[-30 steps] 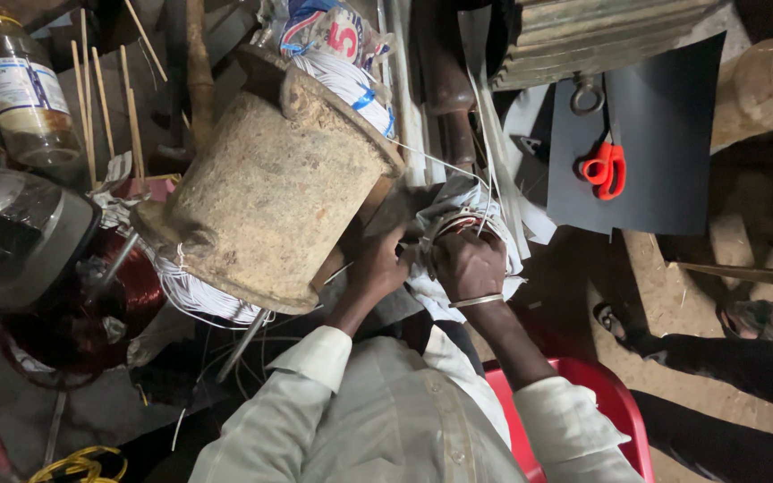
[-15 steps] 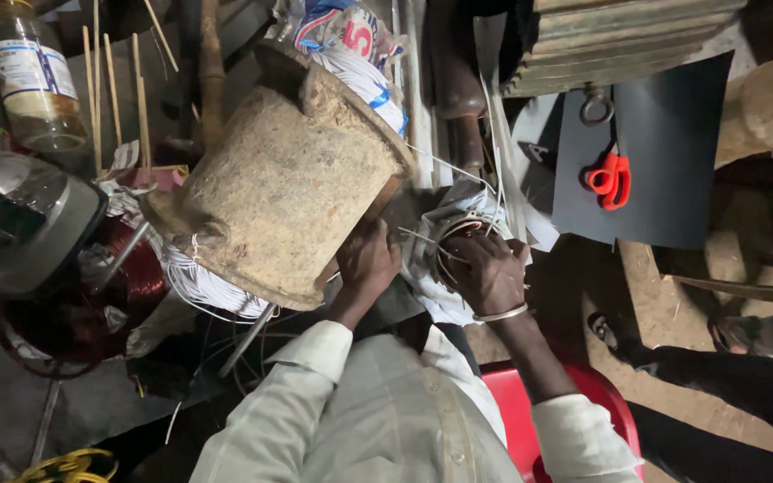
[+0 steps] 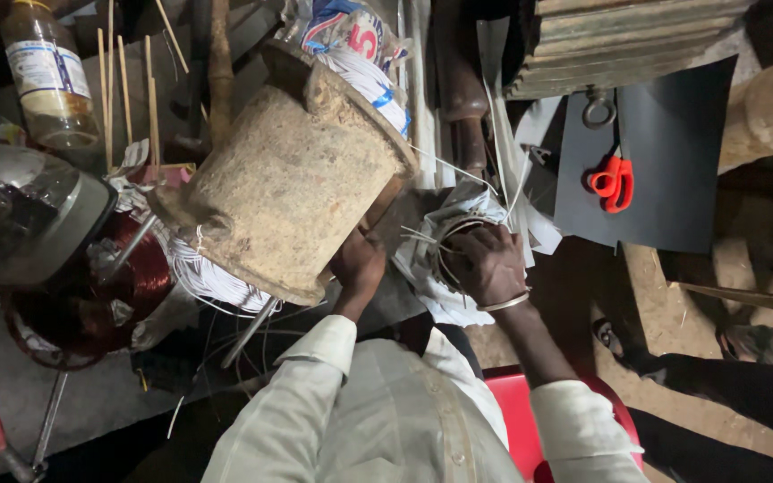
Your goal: The person cuts gray insulating sheet material with scissors and fits pieces into the slots of a copper-wound motor armature, pressing them in by hand. They then use a green-handled screwdriver to tuck and seat the windings and insulation, working around the armature one section at a time.
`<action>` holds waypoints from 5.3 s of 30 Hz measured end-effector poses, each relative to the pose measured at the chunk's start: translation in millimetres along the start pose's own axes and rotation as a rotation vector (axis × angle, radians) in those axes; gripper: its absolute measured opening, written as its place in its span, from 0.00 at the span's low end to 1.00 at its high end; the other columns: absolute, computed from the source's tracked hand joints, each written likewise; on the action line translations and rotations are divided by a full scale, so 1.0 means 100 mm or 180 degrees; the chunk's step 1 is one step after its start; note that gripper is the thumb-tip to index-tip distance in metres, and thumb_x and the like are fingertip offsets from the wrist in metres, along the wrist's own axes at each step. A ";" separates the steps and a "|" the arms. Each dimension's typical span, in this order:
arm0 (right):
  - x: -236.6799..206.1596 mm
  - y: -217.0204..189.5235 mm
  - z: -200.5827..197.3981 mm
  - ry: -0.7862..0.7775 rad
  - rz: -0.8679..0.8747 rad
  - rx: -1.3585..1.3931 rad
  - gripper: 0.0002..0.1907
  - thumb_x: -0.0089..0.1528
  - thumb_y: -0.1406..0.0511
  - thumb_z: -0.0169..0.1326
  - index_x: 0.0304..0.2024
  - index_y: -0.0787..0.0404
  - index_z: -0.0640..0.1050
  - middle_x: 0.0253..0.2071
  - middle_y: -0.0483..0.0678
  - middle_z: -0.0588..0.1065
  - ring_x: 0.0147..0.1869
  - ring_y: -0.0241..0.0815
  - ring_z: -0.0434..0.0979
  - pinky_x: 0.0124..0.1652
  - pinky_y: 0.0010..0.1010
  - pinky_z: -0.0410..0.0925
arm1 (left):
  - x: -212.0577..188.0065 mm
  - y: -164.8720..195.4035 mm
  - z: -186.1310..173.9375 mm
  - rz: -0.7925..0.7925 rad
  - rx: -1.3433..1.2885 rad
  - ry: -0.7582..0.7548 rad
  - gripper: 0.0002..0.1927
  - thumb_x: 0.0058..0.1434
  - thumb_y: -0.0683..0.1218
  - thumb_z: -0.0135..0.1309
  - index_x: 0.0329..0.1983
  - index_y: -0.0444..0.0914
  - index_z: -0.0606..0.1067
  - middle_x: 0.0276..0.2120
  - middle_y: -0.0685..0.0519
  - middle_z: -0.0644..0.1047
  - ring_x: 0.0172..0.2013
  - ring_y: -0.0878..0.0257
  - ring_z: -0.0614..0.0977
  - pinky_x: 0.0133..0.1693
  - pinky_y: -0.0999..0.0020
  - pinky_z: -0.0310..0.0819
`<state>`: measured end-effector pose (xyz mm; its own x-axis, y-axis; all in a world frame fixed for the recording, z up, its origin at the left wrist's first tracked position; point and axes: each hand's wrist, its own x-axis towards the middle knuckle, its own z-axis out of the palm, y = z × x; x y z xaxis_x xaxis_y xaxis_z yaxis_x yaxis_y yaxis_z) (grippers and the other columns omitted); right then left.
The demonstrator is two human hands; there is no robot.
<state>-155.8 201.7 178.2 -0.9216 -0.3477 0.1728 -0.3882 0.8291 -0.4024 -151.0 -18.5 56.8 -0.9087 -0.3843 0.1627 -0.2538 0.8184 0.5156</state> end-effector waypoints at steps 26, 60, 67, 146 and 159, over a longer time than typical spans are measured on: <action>-0.16 0.14 0.29 -0.0600 0.1838 0.0386 0.12 0.61 0.57 0.57 0.40 0.55 0.85 0.34 0.59 0.80 0.39 0.63 0.81 0.40 0.52 0.72 | -0.43 0.69 -0.58 0.1088 -0.1330 -0.1024 0.15 0.62 0.43 0.55 0.53 0.42 0.78 0.45 0.43 0.78 0.44 0.46 0.82 0.44 0.56 0.76; 0.11 0.51 -0.24 0.0364 0.1319 0.2209 0.29 0.65 0.65 0.58 0.67 0.68 0.68 0.53 0.59 0.78 0.54 0.46 0.80 0.49 0.32 0.71 | 0.02 1.03 -0.85 0.0769 -0.1745 -0.0816 0.16 0.61 0.48 0.62 0.49 0.38 0.78 0.42 0.45 0.81 0.42 0.50 0.83 0.43 0.58 0.77; 0.02 0.40 -0.35 0.0082 0.0852 0.1914 0.09 0.67 0.68 0.58 0.48 0.64 0.82 0.41 0.54 0.82 0.44 0.46 0.83 0.45 0.35 0.73 | 0.30 1.50 -1.21 0.1082 -0.2510 -0.1184 0.33 0.60 0.48 0.62 0.67 0.36 0.66 0.43 0.44 0.78 0.43 0.51 0.82 0.43 0.62 0.78; -0.38 -0.17 -0.07 0.0883 0.1114 0.0519 0.04 0.59 0.67 0.65 0.34 0.60 0.83 0.27 0.52 0.78 0.28 0.51 0.79 0.29 0.39 0.70 | 0.00 0.39 -0.48 0.0427 -0.1035 -0.1548 0.06 0.62 0.46 0.54 0.42 0.44 0.79 0.40 0.48 0.82 0.44 0.48 0.83 0.46 0.54 0.76; -0.17 -0.27 0.01 0.0722 0.0919 0.0309 0.06 0.62 0.63 0.63 0.37 0.58 0.83 0.36 0.54 0.80 0.36 0.56 0.81 0.36 0.43 0.73 | -0.18 0.29 -0.06 0.1294 -0.0604 -0.1108 0.22 0.57 0.46 0.61 0.53 0.36 0.75 0.57 0.34 0.74 0.59 0.36 0.73 0.60 0.46 0.65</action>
<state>-129.8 184.9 185.5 -0.9731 0.0091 0.2302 -0.1212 0.8296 -0.5451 -139.9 9.7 73.9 -0.9847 0.1354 0.1094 0.1741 0.7675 0.6169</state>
